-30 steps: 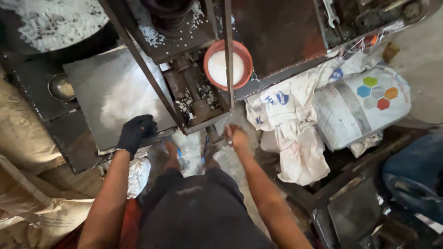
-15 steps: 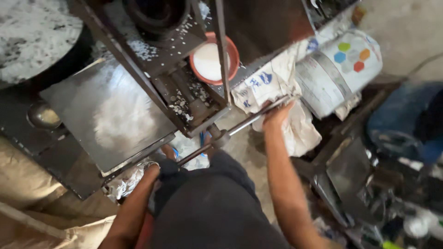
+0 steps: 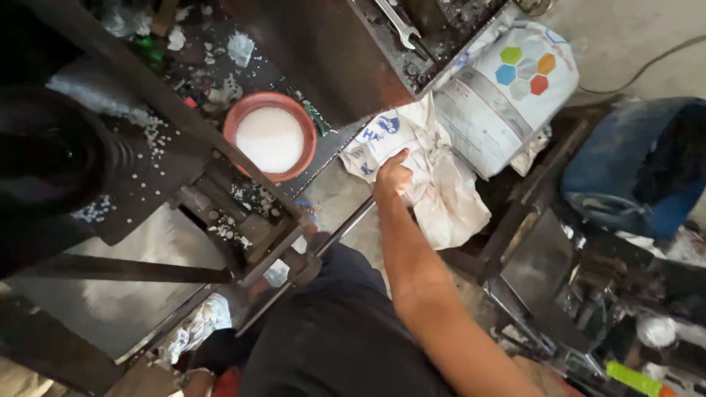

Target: The person operates a manual press machine by repeatedly pulling a lever to compress a metal block. They remove the block, place it on a metal plate, and repeat the cycle. The person wears a glove on the left hand and is barefoot.

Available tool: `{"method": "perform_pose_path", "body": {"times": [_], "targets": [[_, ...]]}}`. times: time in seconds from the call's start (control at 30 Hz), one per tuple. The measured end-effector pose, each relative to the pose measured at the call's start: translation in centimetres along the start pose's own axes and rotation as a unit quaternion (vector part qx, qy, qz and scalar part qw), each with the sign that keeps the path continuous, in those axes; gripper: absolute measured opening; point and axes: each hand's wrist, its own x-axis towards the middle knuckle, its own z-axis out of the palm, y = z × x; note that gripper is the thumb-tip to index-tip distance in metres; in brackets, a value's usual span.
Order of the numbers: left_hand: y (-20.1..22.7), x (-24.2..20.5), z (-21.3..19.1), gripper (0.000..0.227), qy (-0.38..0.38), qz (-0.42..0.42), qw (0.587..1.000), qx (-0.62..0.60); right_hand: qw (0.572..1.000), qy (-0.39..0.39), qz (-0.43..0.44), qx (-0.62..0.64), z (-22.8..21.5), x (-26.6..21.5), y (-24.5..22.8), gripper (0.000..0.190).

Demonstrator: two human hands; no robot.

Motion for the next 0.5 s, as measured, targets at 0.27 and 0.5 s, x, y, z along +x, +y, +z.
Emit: {"method": "perform_pose_path", "body": {"times": [0.27, 0.5], "targets": [[2.8, -3.9, 3.8, 0.043, 0.094, 0.069, 0.989, -0.085, 0.956, -0.259, -0.108, 0.080, -5.8, -2.0, -1.5, 0.082], [14.3, -10.5, 1.8, 0.053, 0.297, 0.145, 0.852, -0.406, 0.788, -0.301, -0.529, 0.089, -8.1, -0.4, 0.1, 0.049]]}}
